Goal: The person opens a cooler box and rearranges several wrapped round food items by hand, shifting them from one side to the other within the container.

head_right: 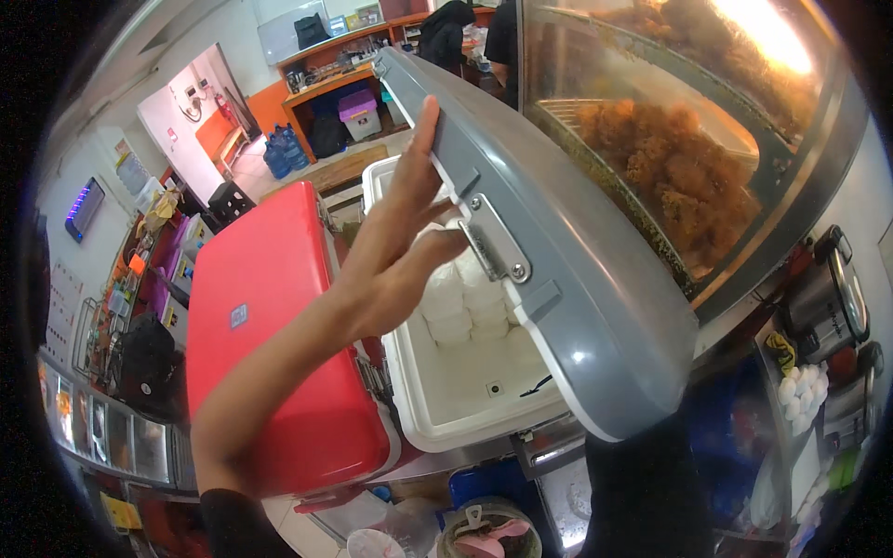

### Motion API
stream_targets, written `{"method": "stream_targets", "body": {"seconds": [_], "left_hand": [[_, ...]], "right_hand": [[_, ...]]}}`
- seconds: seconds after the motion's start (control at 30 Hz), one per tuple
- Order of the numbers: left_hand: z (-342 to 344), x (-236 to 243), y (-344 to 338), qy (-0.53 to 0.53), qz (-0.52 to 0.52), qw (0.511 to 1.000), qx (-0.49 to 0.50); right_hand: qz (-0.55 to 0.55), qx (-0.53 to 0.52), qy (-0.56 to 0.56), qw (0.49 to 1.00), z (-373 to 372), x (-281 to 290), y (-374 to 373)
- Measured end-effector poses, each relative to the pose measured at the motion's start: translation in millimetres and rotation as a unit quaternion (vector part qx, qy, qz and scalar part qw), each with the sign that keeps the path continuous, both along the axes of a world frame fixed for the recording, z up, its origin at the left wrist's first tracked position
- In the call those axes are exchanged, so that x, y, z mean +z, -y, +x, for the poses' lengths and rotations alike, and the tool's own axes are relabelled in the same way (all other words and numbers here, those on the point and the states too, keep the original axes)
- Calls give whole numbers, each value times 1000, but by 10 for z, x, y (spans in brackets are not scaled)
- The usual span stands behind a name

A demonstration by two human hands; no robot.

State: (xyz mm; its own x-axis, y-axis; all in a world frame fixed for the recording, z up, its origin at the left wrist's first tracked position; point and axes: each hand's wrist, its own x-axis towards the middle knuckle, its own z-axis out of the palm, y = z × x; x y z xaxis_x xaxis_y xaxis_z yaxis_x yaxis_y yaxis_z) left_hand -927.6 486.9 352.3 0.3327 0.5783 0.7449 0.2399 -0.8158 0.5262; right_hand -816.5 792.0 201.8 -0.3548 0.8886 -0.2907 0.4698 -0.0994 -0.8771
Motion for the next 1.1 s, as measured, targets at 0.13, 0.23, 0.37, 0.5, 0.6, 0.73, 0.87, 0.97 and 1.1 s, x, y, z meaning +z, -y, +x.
{"method": "stream_targets", "body": {"seconds": [0.13, 0.23, 0.37, 0.5, 0.6, 0.73, 0.87, 0.97, 1.1], "left_hand": [[-35, 154, -77, -15, -32, 999, 18], [11, 347, -168, -47, 11, 996, 75], [370, 621, -446, -2, 68, 997, 44], [649, 1143, -709, -110, -37, 993, -27], [1165, 1005, -1180, -33, 155, 985, 62], [1418, 1027, -1224, -47, 51, 998, -5], [1645, 912, -1255, -62, 32, 997, -18], [1504, 897, -1049, -65, -17, 997, -25], [1587, 828, -1057, 1, 8, 1000, -16]], "right_hand": [[68, -12, 51, 996, -118, -70, 66], [111, -7, 86, 990, -377, -181, 156], [169, -41, 138, 975, -307, -250, 42], [202, -61, 89, 973, -214, -237, 19], [199, -67, -57, 976, -32, -156, 241], [216, -9, 26, 976, 64, 290, 683], [132, 108, 272, 947, 266, 607, 874], [-95, 283, 473, 829, 288, 621, 1174], [-261, 344, 486, 760, 518, -36, 1423]]}}
